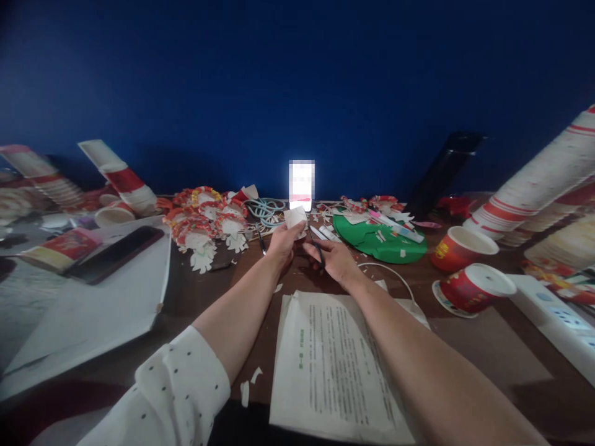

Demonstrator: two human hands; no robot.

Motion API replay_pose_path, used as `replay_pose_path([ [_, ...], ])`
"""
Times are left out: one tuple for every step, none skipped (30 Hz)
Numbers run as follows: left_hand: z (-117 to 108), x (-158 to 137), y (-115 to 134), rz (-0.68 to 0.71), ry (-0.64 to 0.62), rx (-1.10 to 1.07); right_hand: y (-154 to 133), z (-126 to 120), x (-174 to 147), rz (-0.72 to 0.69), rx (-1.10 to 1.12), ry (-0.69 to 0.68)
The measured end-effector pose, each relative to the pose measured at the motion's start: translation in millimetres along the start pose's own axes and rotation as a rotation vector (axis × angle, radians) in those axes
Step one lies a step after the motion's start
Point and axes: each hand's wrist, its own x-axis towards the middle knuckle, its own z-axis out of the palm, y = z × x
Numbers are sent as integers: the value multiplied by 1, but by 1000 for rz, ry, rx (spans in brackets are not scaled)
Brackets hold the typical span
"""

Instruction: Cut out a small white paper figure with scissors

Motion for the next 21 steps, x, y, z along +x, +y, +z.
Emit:
replay_pose_path([
  [0, 0, 0, -6, 4, -1, 1, 0, 0, -3, -3, 3],
  [0, -1, 1, -7, 4, -3, 1, 0, 1, -6, -3, 6],
  [0, -1, 1, -4, 0, -6, 2, 0, 1, -11, -1, 6],
  [1, -1, 1, 1, -4, -9, 4, 0, 2, -18, 1, 6],
  [1, -1, 1, 4, -6, -14, 4, -1, 2, -25, 1, 10],
  [1, -1, 1, 3, -7, -19, 5, -1, 3, -28, -3, 14],
  [1, -1, 1, -2, -7, -25, 5, -1, 3, -29, -9, 18],
  [1, -1, 2, -6, -8, -30, 5, -1, 3, -28, -16, 21],
  [1, -1, 2, -8, -8, -36, 4, -1, 2, -26, -22, 23],
  [1, -1, 2, -9, -9, -41, 3, -1, 2, -25, -26, 24],
  [1, -1, 1, -9, -13, -44, 2, 0, 1, -24, -28, 23],
  [1, 0, 1, -8, -13, -43, 1, 0, 0, -24, -30, 22],
  [1, 0, 1, -5, -11, -38, 0, 0, 0, -23, -32, 22],
  [1, 0, 1, -3, -9, -29, -1, 0, -1, -20, -37, 21],
  [1, 1, 0, 1, -6, -21, -2, 0, -1, -18, -42, 21],
  [1, 1, 0, 4, -3, -17, -2, 0, -1, -17, -44, 26],
  [1, 1, 0, 5, -3, -20, -2, 0, -1, -18, -46, 29],
  [1, 1, 1, 3, -5, -28, -2, 0, -1, -20, -46, 33],
  [1, 1, 1, 0, -7, -37, -1, 0, -1, -24, -44, 35],
  [1, 0, 1, -4, -8, -45, -1, 0, -1, -29, -44, 33],
  [2, 0, 2, -7, -8, -50, 0, 1, -1, -34, -46, 30],
])
